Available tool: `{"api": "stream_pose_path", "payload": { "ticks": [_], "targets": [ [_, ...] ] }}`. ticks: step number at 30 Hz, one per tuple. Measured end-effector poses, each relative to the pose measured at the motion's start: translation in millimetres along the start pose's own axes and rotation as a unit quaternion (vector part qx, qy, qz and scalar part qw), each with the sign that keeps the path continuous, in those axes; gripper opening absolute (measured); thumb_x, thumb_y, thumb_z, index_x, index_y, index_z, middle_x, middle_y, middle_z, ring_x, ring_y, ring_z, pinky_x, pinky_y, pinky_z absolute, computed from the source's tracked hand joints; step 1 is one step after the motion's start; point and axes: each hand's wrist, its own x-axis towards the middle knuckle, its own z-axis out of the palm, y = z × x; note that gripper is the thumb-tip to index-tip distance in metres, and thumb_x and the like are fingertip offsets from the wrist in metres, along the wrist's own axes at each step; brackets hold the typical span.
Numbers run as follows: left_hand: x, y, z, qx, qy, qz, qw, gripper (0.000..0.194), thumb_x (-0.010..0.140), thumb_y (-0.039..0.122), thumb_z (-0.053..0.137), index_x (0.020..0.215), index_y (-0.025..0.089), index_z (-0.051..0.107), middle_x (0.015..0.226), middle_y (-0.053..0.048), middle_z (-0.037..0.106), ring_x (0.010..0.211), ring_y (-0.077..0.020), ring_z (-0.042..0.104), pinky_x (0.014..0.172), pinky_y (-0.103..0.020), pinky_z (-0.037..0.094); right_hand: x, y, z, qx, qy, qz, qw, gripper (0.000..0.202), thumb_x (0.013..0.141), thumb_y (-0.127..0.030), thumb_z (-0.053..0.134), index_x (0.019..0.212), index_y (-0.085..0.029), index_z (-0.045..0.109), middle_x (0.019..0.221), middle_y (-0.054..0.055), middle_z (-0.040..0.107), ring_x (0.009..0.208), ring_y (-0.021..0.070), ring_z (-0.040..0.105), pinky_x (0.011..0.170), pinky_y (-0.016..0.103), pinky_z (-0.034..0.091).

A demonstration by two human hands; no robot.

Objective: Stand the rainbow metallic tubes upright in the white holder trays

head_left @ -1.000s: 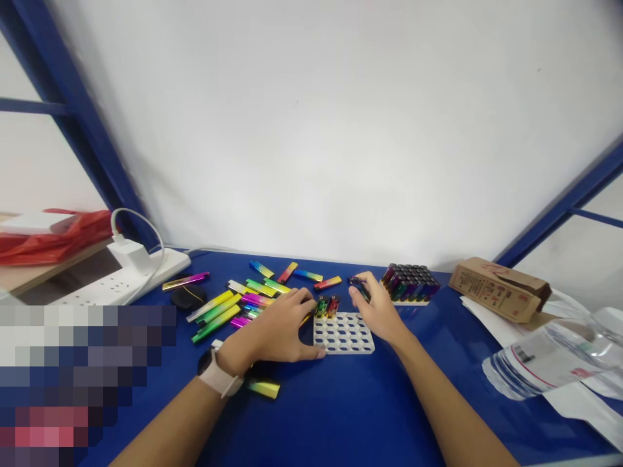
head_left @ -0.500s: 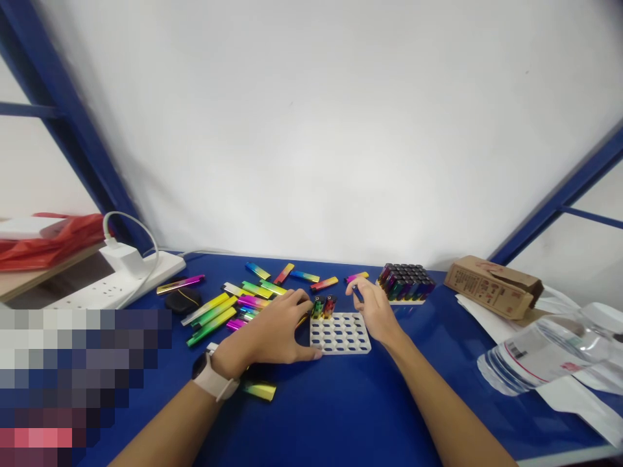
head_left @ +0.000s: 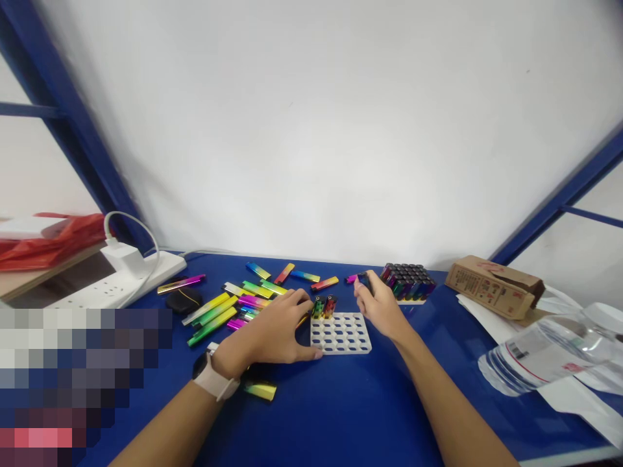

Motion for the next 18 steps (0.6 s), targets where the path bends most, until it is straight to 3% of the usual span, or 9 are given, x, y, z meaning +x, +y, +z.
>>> {"api": "stream_pose_path", "payload": {
  "ticks": [2, 5, 8, 12, 18],
  "targets": [
    [0, 0, 0.1, 0.001, -0.002, 0.0, 1.0, 0.073, 0.072, 0.073, 0.069, 0.12, 0.019, 0.064, 0.128, -0.013, 0.059, 0.114, -0.0351, 0.059, 0.092, -0.045, 0.05, -1, -5, -3, -0.012, -0.005, 0.0, 1.0, 0.029, 0.101, -0.048, 0.044, 0.087, -0.023, 0.05, 0.068, -0.002, 0.057, 0.06, 0.0161, 0.057, 0.061, 0.029, 0.046],
    [0, -1, 0.5, 0.002, -0.003, 0.0, 1.0, 0.072, 0.072, 0.072, 0.069, 0.12, 0.019, 0.063, 0.128, -0.013, 0.059, 0.114, -0.0349, 0.058, 0.093, -0.044, 0.049, -1, -12, -4, -0.067, -0.008, -0.068, 0.995, 0.031, 0.099, -0.045, 0.05, 0.08, -0.022, 0.056, 0.078, 0.002, 0.059, 0.074, 0.0183, 0.057, 0.069, 0.031, 0.046],
    [0, -1, 0.9, 0.005, -0.005, -0.003, 1.0, 0.074, 0.072, 0.074, 0.068, 0.121, 0.019, 0.063, 0.128, -0.014, 0.059, 0.114, -0.0351, 0.058, 0.092, -0.044, 0.049, -2, -14, -4, -0.091, -0.029, -0.091, 0.991, 0.038, 0.099, -0.044, 0.05, 0.069, -0.021, 0.054, 0.071, 0.001, 0.054, 0.07, 0.0177, 0.051, 0.068, 0.032, 0.042],
    [0, 0, 0.5, 0.006, -0.008, -0.004, 1.0, 0.073, 0.072, 0.074, 0.067, 0.119, 0.019, 0.063, 0.124, -0.013, 0.059, 0.11, -0.0335, 0.059, 0.09, -0.043, 0.049, -2, -11, -3, -0.045, -0.07, -0.075, 0.994, 0.032, 0.099, -0.044, 0.051, 0.081, -0.02, 0.061, 0.075, 0.002, 0.057, 0.069, 0.0174, 0.051, 0.064, 0.031, 0.042],
    [1, 1, -0.7, 0.007, -0.012, -0.005, 1.0, 0.07, 0.072, 0.072, 0.069, 0.118, 0.019, 0.062, 0.118, -0.012, 0.059, 0.104, -0.0317, 0.059, 0.088, -0.043, 0.05, -5, -14, -3, -0.043, -0.127, -0.084, 0.987, 0.025, 0.099, -0.036, 0.05, 0.083, -0.02, 0.059, 0.079, 0.0, 0.055, 0.07, 0.0156, 0.051, 0.066, 0.029, 0.043]
  ]
}}
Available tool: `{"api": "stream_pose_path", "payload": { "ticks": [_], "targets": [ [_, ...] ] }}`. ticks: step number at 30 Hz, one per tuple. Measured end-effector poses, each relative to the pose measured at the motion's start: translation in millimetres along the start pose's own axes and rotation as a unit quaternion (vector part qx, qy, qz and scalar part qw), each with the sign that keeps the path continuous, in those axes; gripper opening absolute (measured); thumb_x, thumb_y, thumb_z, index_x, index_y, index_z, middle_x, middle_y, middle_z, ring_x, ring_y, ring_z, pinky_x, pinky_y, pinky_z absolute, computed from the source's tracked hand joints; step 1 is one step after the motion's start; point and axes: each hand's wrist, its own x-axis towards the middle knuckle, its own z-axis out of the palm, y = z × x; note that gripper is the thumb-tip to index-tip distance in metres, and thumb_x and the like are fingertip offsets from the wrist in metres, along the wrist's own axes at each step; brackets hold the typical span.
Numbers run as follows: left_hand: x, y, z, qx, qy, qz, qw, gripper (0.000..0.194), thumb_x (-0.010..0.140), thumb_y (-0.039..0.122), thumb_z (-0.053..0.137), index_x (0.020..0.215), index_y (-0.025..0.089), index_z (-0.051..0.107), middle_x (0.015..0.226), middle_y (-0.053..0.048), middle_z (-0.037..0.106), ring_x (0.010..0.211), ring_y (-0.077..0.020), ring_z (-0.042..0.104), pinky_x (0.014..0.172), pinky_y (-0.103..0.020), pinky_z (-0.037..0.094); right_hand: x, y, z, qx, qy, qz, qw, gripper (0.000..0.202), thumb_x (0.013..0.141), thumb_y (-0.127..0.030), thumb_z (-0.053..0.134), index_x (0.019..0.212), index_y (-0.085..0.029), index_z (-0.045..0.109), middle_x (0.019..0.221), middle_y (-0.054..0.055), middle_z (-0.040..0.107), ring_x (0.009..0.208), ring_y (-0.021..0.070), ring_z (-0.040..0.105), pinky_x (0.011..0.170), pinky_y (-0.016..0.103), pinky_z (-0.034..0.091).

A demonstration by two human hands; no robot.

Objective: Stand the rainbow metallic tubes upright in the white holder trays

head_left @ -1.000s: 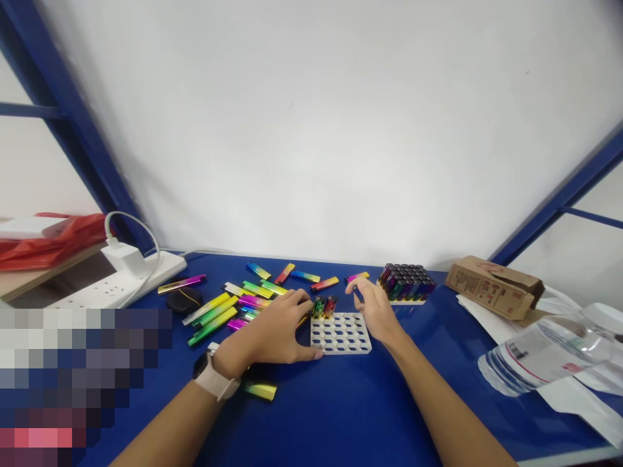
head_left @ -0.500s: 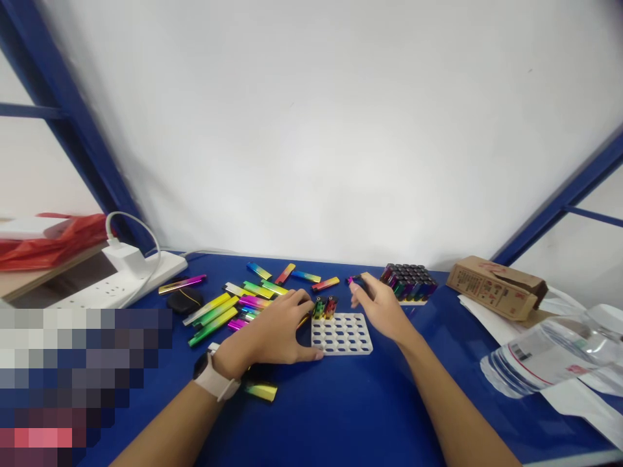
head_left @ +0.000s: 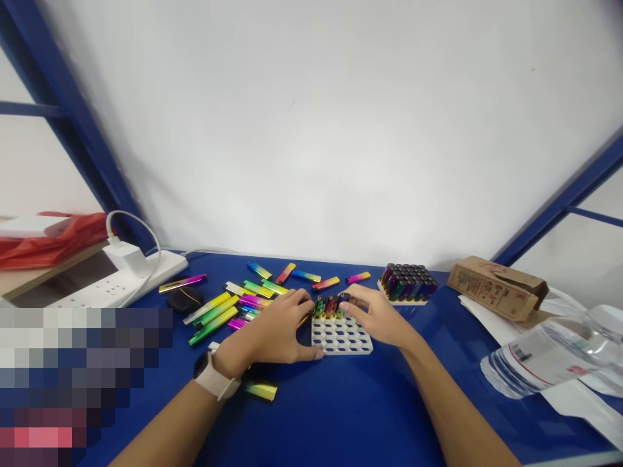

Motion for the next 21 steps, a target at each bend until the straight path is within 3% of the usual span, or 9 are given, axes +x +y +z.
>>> {"api": "stream_pose_path", "payload": {
  "ticks": [5, 9, 12, 15, 17, 21],
  "targets": [
    [0, -1, 0.3, 0.0, -0.002, 0.0, 1.0, 0.071, 0.073, 0.072, 0.068, 0.12, 0.019, 0.062, 0.119, -0.012, 0.059, 0.105, -0.0315, 0.059, 0.089, -0.043, 0.05, -2, 1, -4, -0.05, -0.031, -0.011, 0.998, 0.011, 0.092, -0.024, 0.057, 0.095, -0.02, 0.066, 0.084, 0.001, 0.061, 0.074, 0.0166, 0.056, 0.069, 0.03, 0.045],
    [-1, -2, 1.7, 0.006, 0.001, -0.002, 1.0, 0.077, 0.073, 0.075, 0.066, 0.124, 0.018, 0.061, 0.126, -0.014, 0.059, 0.113, -0.0346, 0.058, 0.093, -0.046, 0.05, 2, 22, -3, -0.041, 0.04, 0.012, 0.998, 0.037, 0.092, -0.011, 0.039, 0.112, -0.02, 0.068, 0.108, 0.006, 0.068, 0.101, 0.0203, 0.063, 0.092, 0.036, 0.049],
    [-1, -3, 2.7, 0.011, -0.001, -0.002, 1.0, 0.08, 0.073, 0.076, 0.065, 0.126, 0.018, 0.061, 0.129, -0.015, 0.058, 0.116, -0.0361, 0.057, 0.094, -0.046, 0.049, 5, 47, 3, -0.149, 0.117, 0.034, 0.981, 0.046, 0.092, -0.009, 0.035, 0.128, -0.017, 0.062, 0.129, 0.012, 0.063, 0.126, 0.025, 0.054, 0.112, 0.046, 0.039],
    [-1, -3, 3.2, 0.018, -0.001, -0.001, 1.0, 0.08, 0.073, 0.077, 0.064, 0.128, 0.018, 0.06, 0.131, -0.016, 0.057, 0.119, -0.0363, 0.056, 0.096, -0.046, 0.049, 5, 66, 9, -0.242, 0.087, 0.051, 0.965, 0.055, 0.091, -0.007, 0.034, 0.143, -0.008, 0.051, 0.152, 0.018, 0.047, 0.146, 0.0297, 0.035, 0.119, 0.052, 0.03],
    [-1, -3, 3.1, 0.02, 0.0, -0.002, 1.0, 0.08, 0.074, 0.077, 0.063, 0.128, 0.018, 0.06, 0.131, -0.015, 0.057, 0.118, -0.0359, 0.056, 0.096, -0.046, 0.049, 5, 71, 11, -0.274, 0.065, 0.055, 0.958, 0.054, 0.092, -0.007, 0.035, 0.143, -0.008, 0.052, 0.152, 0.017, 0.047, 0.147, 0.0305, 0.033, 0.119, 0.052, 0.03],
    [-1, -2, 2.3, 0.013, -0.003, -0.002, 1.0, 0.078, 0.073, 0.075, 0.065, 0.126, 0.017, 0.061, 0.126, -0.014, 0.059, 0.112, -0.0333, 0.059, 0.094, -0.045, 0.05, 4, 65, 8, -0.299, 0.084, 0.046, 0.95, 0.043, 0.094, -0.011, 0.041, 0.131, -0.014, 0.064, 0.133, 0.014, 0.062, 0.13, 0.0302, 0.049, 0.109, 0.049, 0.041]
  ]
}}
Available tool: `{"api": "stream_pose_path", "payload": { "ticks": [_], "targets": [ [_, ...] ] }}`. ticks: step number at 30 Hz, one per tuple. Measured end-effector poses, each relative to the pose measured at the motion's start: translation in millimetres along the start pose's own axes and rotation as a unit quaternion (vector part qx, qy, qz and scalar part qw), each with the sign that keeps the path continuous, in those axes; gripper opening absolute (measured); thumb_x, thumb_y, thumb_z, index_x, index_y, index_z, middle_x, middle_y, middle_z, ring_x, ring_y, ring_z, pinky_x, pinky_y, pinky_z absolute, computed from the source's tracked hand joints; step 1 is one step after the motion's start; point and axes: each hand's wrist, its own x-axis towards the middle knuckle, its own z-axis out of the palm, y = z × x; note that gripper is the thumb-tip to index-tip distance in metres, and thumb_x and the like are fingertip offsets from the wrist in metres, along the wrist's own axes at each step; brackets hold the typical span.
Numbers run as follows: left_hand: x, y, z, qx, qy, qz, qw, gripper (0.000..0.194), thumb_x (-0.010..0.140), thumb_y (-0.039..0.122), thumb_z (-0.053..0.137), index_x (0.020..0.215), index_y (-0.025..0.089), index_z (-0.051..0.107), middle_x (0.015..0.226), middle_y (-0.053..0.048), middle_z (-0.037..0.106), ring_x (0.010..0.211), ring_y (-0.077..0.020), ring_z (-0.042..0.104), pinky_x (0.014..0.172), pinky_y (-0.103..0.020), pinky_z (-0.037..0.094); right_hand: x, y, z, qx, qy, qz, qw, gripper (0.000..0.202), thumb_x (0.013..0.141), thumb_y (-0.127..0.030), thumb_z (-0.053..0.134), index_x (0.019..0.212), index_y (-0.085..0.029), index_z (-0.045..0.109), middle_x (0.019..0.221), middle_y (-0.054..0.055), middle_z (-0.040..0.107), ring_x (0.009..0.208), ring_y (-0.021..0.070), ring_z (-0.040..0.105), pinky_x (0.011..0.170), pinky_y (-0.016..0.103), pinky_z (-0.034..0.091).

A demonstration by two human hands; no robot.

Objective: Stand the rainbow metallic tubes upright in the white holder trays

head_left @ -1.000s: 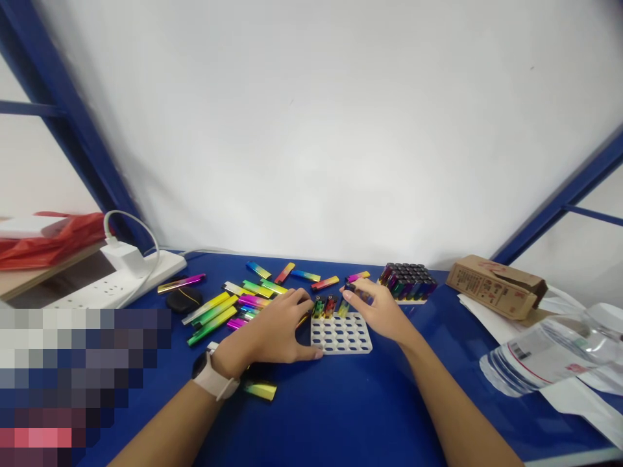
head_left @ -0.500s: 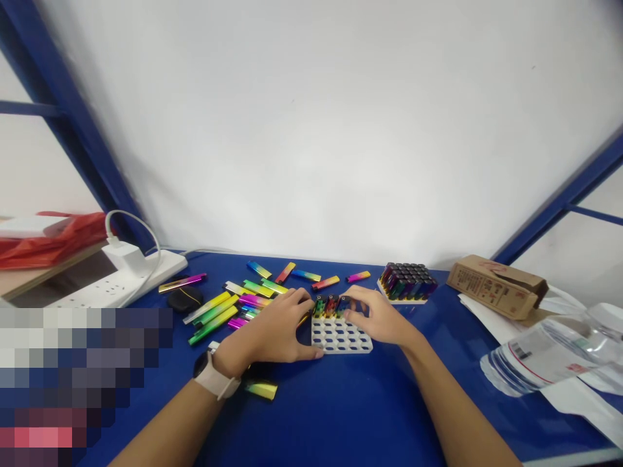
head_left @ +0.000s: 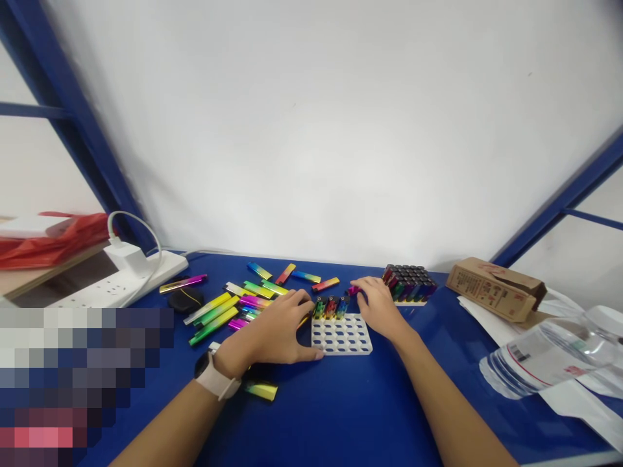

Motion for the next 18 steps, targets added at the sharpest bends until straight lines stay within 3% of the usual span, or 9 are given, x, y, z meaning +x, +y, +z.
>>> {"api": "stream_pose_path", "payload": {
  "ticks": [4, 10, 15, 18],
  "targets": [
    [0, -1, 0.3, 0.001, 0.002, 0.0, 1.0, 0.078, 0.073, 0.075, 0.066, 0.126, 0.018, 0.061, 0.125, -0.014, 0.059, 0.112, -0.0338, 0.059, 0.094, -0.045, 0.05, -2, -2, -3, -0.027, 0.006, -0.013, 1.0, 0.04, 0.092, -0.009, 0.046, 0.125, -0.018, 0.067, 0.132, 0.012, 0.062, 0.13, 0.0329, 0.046, 0.108, 0.053, 0.038],
    [0, -3, 2.6, 0.013, 0.001, 0.001, 1.0, 0.08, 0.073, 0.077, 0.063, 0.127, 0.019, 0.06, 0.133, -0.015, 0.057, 0.12, -0.0364, 0.056, 0.095, -0.046, 0.049, 0, -2, -6, 0.002, -0.016, 0.009, 1.0, 0.027, 0.094, -0.017, 0.053, 0.116, -0.018, 0.069, 0.103, 0.012, 0.064, 0.103, 0.0289, 0.056, 0.095, 0.045, 0.045],
    [0, -2, 0.6, 0.01, 0.0, 0.0, 1.0, 0.079, 0.074, 0.077, 0.063, 0.128, 0.019, 0.06, 0.133, -0.015, 0.058, 0.118, -0.0356, 0.058, 0.095, -0.045, 0.05, 3, -11, -15, 0.106, 0.018, 0.049, 0.993, 0.017, 0.098, -0.027, 0.045, 0.094, -0.019, 0.059, 0.09, 0.008, 0.06, 0.088, 0.0247, 0.059, 0.083, 0.039, 0.048],
    [0, -1, -0.7, 0.009, -0.001, 0.001, 1.0, 0.08, 0.074, 0.077, 0.063, 0.127, 0.018, 0.06, 0.132, -0.015, 0.058, 0.118, -0.0355, 0.058, 0.095, -0.046, 0.05, 3, -16, -19, 0.207, 0.034, 0.091, 0.973, 0.017, 0.1, -0.034, 0.041, 0.099, -0.021, 0.052, 0.076, 0.003, 0.061, 0.074, 0.0219, 0.06, 0.073, 0.036, 0.047]
  ]
}}
